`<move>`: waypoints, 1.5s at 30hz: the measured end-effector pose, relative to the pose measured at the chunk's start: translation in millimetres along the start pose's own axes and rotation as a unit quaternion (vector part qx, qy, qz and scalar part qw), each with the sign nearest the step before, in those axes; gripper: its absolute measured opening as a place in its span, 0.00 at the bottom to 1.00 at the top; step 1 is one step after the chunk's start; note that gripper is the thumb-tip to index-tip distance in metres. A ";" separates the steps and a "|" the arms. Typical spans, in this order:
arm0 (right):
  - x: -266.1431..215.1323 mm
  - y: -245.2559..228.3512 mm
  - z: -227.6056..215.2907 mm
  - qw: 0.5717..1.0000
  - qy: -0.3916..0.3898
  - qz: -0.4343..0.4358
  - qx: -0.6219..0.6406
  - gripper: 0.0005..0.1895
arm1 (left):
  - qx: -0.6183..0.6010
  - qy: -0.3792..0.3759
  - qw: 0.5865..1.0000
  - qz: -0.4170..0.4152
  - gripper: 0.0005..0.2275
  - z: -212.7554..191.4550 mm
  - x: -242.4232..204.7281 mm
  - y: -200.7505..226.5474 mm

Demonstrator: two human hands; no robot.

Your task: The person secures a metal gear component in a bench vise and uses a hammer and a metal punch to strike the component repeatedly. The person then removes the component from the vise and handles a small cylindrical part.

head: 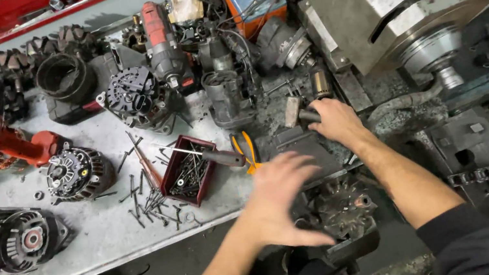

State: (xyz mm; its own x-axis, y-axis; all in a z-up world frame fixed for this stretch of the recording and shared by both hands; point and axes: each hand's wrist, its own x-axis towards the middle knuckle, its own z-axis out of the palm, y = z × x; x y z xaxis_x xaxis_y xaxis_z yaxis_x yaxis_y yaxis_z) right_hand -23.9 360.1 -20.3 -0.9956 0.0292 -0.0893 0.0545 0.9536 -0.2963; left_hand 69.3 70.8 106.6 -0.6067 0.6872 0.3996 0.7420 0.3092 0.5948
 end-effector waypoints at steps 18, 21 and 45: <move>-275.7 12.1 34.9 0.880 0.297 0.233 0.290 0.16 | -0.231 -0.172 0.955 0.074 0.43 42.2 28.5 -9.5; -331.0 -12.8 95.0 0.689 0.292 0.380 0.543 0.21 | -0.233 -0.178 0.945 0.145 0.47 47.2 29.4 -12.0; -391.5 -123.2 188.6 0.954 -0.141 0.237 0.117 0.17 | -0.203 -0.151 0.961 0.114 0.48 60.6 29.2 -17.6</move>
State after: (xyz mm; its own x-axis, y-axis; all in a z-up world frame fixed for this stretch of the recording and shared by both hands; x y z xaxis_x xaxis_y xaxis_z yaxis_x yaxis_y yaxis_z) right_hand 373.6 174.6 -128.2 -0.7967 0.3273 -0.5081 0.5416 0.7598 -0.3598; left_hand 55.8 125.3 65.5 -0.2852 0.8847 0.3687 0.6362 -0.1130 0.7632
